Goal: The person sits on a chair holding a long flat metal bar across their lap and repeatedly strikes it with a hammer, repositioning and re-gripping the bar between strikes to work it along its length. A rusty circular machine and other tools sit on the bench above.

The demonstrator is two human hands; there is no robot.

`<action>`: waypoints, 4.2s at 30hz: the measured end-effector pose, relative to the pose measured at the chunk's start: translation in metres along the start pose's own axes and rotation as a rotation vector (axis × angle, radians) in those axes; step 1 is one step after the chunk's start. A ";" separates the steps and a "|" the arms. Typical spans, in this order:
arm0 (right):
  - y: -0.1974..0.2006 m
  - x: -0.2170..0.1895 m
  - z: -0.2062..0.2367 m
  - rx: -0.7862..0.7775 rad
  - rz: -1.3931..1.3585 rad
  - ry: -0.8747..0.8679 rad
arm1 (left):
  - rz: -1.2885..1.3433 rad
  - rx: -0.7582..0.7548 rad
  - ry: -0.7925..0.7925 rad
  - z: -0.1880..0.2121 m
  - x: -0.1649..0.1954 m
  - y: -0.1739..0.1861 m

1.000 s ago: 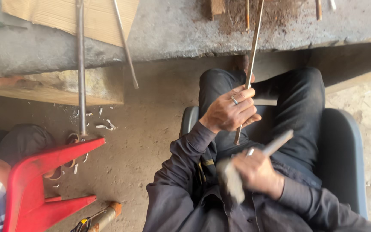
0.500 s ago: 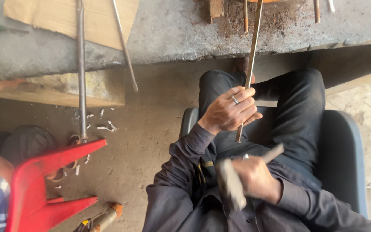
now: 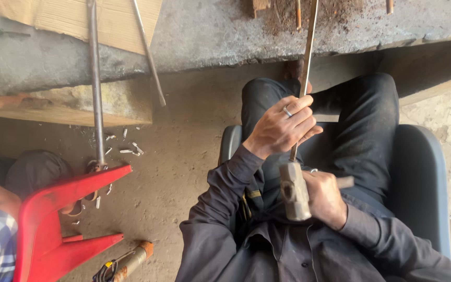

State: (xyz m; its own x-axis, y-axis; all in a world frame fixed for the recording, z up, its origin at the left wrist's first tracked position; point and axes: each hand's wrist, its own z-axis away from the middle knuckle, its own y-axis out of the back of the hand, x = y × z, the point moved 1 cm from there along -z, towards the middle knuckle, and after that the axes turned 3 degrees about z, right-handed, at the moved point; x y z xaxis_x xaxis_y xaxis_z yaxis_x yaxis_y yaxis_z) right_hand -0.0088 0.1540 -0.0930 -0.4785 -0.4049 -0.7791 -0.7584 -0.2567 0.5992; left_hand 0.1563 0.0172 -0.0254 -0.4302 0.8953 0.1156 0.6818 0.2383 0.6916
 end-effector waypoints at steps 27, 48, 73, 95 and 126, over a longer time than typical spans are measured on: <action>0.023 0.003 -0.013 0.032 0.083 0.088 | -0.004 0.013 -0.012 -0.019 -0.001 -0.011; 0.034 0.000 -0.021 0.099 0.133 0.063 | -0.041 0.017 0.030 -0.026 -0.003 -0.019; 0.055 -0.002 -0.034 0.106 0.114 -0.030 | -0.039 0.020 0.020 -0.033 -0.014 -0.028; 0.065 0.007 -0.044 0.138 0.148 0.155 | -0.058 -0.002 0.028 -0.037 -0.028 -0.038; 0.077 0.028 -0.059 0.164 0.054 0.026 | -0.148 -0.014 -0.141 -0.060 -0.063 -0.040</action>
State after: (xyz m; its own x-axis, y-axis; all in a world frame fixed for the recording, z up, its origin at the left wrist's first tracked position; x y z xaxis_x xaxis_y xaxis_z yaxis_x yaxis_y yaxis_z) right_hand -0.0543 0.0712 -0.0575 -0.5102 -0.4376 -0.7404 -0.7951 -0.0882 0.6000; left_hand 0.1206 -0.0715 -0.0177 -0.4369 0.8951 -0.0884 0.6086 0.3666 0.7037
